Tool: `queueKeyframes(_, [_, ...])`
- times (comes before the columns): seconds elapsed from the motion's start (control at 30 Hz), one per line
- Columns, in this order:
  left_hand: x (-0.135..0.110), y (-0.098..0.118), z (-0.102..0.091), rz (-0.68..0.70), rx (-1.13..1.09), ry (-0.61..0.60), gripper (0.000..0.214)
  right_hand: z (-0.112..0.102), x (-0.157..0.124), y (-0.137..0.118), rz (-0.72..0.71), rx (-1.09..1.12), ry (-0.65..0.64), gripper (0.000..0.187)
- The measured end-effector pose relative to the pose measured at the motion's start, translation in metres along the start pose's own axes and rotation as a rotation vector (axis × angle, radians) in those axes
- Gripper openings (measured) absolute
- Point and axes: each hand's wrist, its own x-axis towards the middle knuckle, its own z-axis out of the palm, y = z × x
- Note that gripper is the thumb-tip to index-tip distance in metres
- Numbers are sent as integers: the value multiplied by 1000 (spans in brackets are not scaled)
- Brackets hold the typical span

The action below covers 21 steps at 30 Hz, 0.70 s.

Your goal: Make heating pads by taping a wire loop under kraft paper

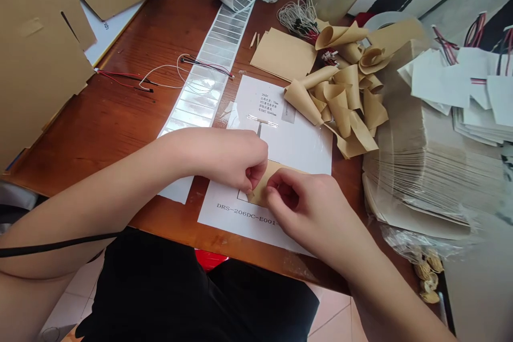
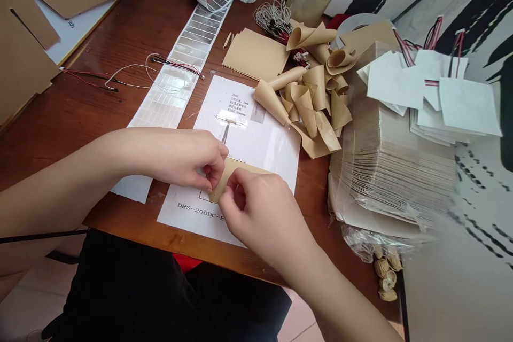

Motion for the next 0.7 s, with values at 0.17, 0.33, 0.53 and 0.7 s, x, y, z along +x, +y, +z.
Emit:
queueKeyframes(0.17, [2, 3, 3, 5, -9, 18, 13, -6, 3, 2, 26, 161, -143, 19])
queueKeyframes(0.33, [4, 3, 7, 36, 42, 59, 15, -4, 7, 3, 82, 202, -163, 18])
queueKeyframes(0.53, [8, 6, 9, 74, 125, 61, 21, -5, 10, 6, 123, 242, -154, 19])
queueKeyframes(0.7, [9, 6, 4, 104, 133, 101, 18, -7, 10, 11, 76, 196, -207, 23])
